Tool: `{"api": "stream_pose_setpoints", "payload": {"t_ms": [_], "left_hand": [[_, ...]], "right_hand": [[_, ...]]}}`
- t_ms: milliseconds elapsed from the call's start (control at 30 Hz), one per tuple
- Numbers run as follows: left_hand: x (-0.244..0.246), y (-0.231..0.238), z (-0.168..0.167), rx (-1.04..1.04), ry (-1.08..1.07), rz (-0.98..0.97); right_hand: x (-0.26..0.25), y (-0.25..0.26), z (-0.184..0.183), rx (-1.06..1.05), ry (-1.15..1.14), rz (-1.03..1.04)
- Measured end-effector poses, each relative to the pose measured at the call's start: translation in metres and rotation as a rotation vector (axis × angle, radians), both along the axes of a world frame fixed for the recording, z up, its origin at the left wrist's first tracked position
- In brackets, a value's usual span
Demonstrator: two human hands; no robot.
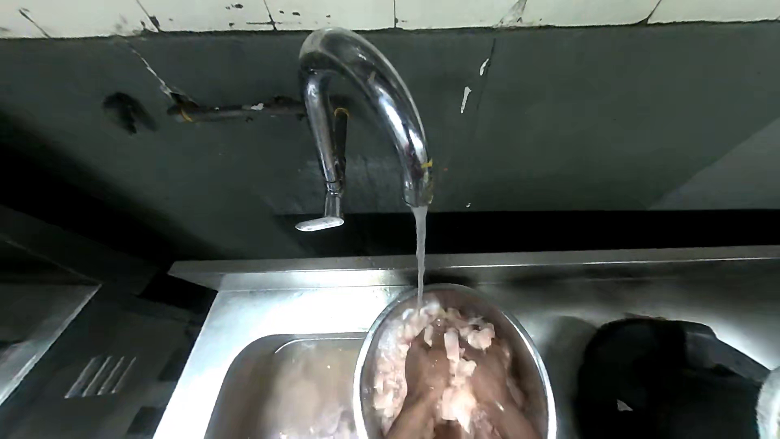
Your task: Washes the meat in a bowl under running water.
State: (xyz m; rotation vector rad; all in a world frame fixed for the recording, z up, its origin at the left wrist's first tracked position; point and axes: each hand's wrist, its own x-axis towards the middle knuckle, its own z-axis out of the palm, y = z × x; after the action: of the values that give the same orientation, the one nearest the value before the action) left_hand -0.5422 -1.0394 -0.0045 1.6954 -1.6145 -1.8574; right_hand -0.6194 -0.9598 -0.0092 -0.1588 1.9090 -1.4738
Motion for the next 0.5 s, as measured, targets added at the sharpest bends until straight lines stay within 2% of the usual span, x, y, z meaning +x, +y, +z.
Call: {"api": "stream_pose_setpoints", "payload": {"t_ms": [33,100,133,200,267,300,400,500], "left_hand": [[0.006,-0.001,0.005,0.025,0.015,-0.053],[0.032,-0.001,0.012,0.088,0.141,-0.099],[0.048,0.000,0.015,0.120,0.208,-0.036],[0.081,0.007,0.012,0.262,0.208,0.179],[0.094,0.018,-0.012,0.380,0.153,0.340],[0.094,0.023,-0.032,0.447,0.166,0.358],[0.068,0.032,-0.070,0.636,0.307,0.367],[0.037,0.033,-0.069,0.732,0.374,0.247]], "right_hand": [[-0.005,0.007,-0.003,-0.030,-0.013,0.035],[-0.020,0.034,0.003,0.023,-0.054,0.242],[-0.029,0.049,0.004,0.070,-0.027,0.306],[-0.038,0.079,-0.001,0.207,0.053,0.280],[-0.037,0.092,-0.025,0.295,0.068,0.218],[-0.032,0.089,-0.040,0.305,0.032,0.178],[-0.010,0.063,-0.071,0.174,-0.238,0.043],[0.001,0.043,-0.069,-0.109,-0.527,0.043]]}}
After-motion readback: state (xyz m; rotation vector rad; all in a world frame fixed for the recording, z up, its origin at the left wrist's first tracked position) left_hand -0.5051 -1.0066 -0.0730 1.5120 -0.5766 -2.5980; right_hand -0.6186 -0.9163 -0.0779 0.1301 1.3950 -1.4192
